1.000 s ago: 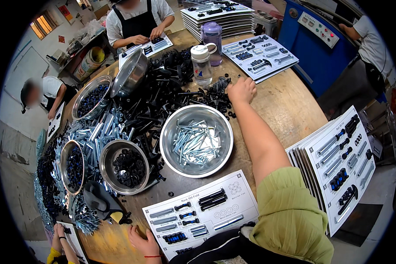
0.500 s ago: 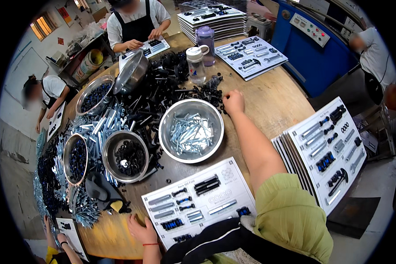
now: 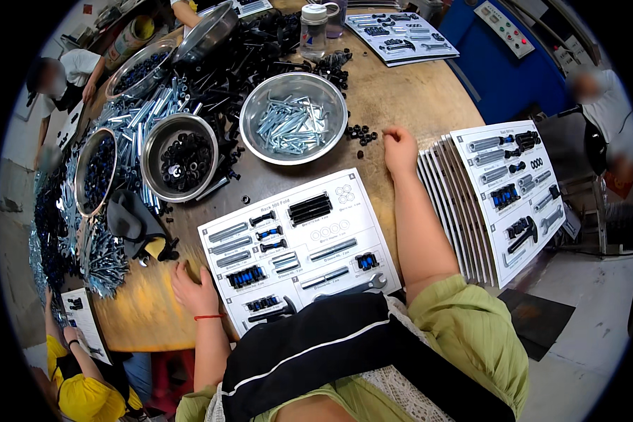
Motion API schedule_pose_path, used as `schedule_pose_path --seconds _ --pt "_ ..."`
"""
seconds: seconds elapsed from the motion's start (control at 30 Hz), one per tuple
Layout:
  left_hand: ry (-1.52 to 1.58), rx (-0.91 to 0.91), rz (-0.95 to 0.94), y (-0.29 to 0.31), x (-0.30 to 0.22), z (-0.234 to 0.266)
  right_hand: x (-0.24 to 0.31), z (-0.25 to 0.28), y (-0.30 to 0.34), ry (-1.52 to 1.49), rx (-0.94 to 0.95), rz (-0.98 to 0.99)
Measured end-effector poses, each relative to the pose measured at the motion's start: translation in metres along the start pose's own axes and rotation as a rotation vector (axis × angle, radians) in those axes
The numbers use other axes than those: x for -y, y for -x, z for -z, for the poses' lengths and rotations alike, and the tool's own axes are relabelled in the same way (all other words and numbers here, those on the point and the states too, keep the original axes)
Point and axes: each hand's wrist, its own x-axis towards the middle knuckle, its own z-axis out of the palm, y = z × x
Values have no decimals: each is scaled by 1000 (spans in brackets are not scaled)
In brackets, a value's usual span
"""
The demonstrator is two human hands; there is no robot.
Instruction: The person assembles a tool kit by placing various hardware items such as bolts, nuts, washers, and tools into designated slots on a cardboard backing. The person repeatedly picks items from bowls and the table, places them into the kit, and stacks completed kits to the side.
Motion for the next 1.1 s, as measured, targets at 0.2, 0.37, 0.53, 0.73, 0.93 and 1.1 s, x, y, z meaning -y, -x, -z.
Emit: schedule_pose_path --seconds 0.2,0.37,0.53,0.73,0.93,1.1 --pt "-19 0 26 4 -2 3 16 1 21 232 208 84" --pt "-11 9 21 4 -4 2 34 -5 18 459 194 125" --pt "-26 -6 33 5 1 1 36 -1 22 452 286 29" --pt "-37 -6 54 7 -1 -2 32 -6 13 613 60 -2" --pt "-36 -13 47 7 -2 -1 31 -10 8 637 79 94" --pt "-24 -3 26 5 -1 0 36 0 -5 585 164 -23"
